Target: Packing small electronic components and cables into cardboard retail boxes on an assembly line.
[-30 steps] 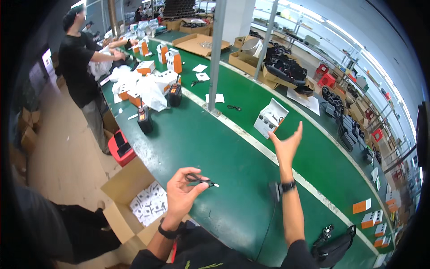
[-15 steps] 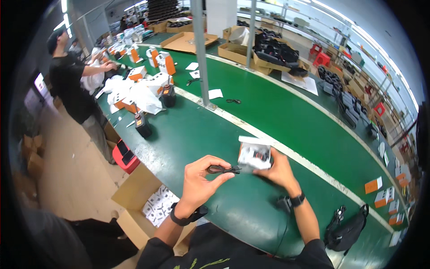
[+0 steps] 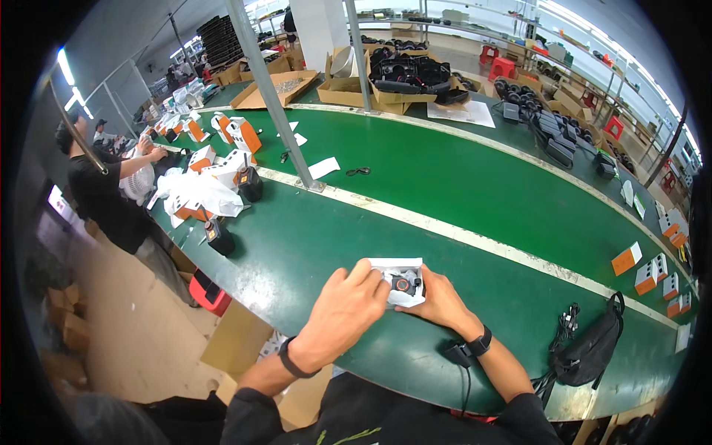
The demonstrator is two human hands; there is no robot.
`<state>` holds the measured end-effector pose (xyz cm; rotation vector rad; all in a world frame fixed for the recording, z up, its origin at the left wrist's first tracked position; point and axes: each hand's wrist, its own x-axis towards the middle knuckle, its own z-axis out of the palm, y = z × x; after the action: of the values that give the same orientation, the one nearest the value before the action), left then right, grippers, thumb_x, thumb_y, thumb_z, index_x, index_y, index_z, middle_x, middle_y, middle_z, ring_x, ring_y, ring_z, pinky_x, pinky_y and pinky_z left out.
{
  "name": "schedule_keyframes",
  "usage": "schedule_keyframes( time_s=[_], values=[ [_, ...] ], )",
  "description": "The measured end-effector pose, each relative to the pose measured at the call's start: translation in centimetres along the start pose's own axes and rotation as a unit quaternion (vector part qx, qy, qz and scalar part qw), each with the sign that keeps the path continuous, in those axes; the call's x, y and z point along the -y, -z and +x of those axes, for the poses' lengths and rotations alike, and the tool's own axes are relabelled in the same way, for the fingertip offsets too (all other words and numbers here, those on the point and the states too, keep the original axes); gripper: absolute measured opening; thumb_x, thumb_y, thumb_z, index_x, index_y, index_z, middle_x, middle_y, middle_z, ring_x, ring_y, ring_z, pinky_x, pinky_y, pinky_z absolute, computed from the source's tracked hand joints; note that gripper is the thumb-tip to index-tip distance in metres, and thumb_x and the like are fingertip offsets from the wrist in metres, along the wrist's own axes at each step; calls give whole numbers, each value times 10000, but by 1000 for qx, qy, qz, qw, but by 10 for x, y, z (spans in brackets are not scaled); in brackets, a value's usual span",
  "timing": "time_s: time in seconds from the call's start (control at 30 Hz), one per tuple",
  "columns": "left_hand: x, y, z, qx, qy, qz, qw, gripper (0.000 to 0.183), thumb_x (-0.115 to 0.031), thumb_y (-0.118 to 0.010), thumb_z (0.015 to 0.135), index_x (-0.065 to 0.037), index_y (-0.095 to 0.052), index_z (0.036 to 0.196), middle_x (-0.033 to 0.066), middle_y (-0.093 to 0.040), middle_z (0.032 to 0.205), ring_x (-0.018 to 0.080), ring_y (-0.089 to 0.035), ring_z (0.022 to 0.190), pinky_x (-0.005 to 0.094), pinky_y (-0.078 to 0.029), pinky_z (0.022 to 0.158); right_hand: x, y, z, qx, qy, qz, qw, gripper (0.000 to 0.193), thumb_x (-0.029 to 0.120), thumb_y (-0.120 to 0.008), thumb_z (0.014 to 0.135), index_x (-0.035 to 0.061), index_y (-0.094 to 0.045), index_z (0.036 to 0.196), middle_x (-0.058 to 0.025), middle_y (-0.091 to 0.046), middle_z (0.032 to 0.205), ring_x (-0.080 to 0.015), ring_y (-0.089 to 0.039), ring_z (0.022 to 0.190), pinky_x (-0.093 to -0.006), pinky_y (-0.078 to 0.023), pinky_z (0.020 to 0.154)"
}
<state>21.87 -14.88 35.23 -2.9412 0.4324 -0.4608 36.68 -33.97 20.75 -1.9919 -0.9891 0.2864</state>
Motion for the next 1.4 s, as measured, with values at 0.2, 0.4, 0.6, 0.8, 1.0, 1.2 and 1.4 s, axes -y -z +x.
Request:
schedule_keyframes(
  time_s=[0.2,0.4,0.6,0.8,1.0,1.2,1.4],
  values=[
    [-1,-41,47,21,-46,-3,999,472,-28,-764,768,21,-609,1211,82,-697,843,279,-643,1055,372,-572,764,-1,-1,2,1,-8,-6,1000,759,360,-1001,764,21,-607,1318,-235,-763,1171,-467,-740,1070,-524,-605,891],
    [20,-68,29,-66,-44,-36,996,203,-190,-846,795,-82,-759,943,19,-751,952,236,-666,1005,382,-599,762,0,6,5,11,-5,-44,999,876,383,-1005,769,23,-560,1432,-251,-746,1205,-467,-741,1075,-523,-616,911],
    [4,-68,-9,-121,-80,-160,976,229,-257,-880,858,-189,-843,1074,-45,-757,1044,175,-676,981,335,-522,734,-9,3,1,-13,49,-50,997,1000,399,-985,796,35,-486,1582,-235,-695,1252,-437,-708,1143,-513,-612,940],
    [5,-91,-8,-131,-14,-145,981,279,-116,-802,841,-158,-842,1114,-45,-769,1053,167,-665,980,356,-475,776,-2,-6,-7,-64,94,-54,992,1072,383,-1009,778,14,-461,1623,-240,-634,1398,-413,-685,1242,-488,-612,996],
    [5,-93,3,-115,25,-119,986,310,-86,-759,838,-118,-832,1138,-6,-775,1049,217,-663,952,384,-480,798,-14,-27,-8,-310,299,-85,899,746,150,-1032,727,18,-700,1381,-157,-720,1261,-344,-710,1111,-400,-641,825],
    [6,-107,-1,-314,3,-243,918,320,28,-825,861,-42,-743,1163,88,-724,1232,283,-696,1233,423,-589,955,-5,-9,-5,-244,292,-127,916,508,87,-956,786,83,-807,1272,-102,-729,1237,-324,-712,1099,-385,-651,801],
    [6,-141,-8,-276,299,-561,721,973,-74,-973,840,-71,-428,1646,149,-579,1565,231,-692,1205,385,-581,987,8,3,-3,-201,297,-121,926,385,96,-902,858,87,-816,1233,-89,-729,1202,-295,-722,1062,-366,-655,728]
  ],
)
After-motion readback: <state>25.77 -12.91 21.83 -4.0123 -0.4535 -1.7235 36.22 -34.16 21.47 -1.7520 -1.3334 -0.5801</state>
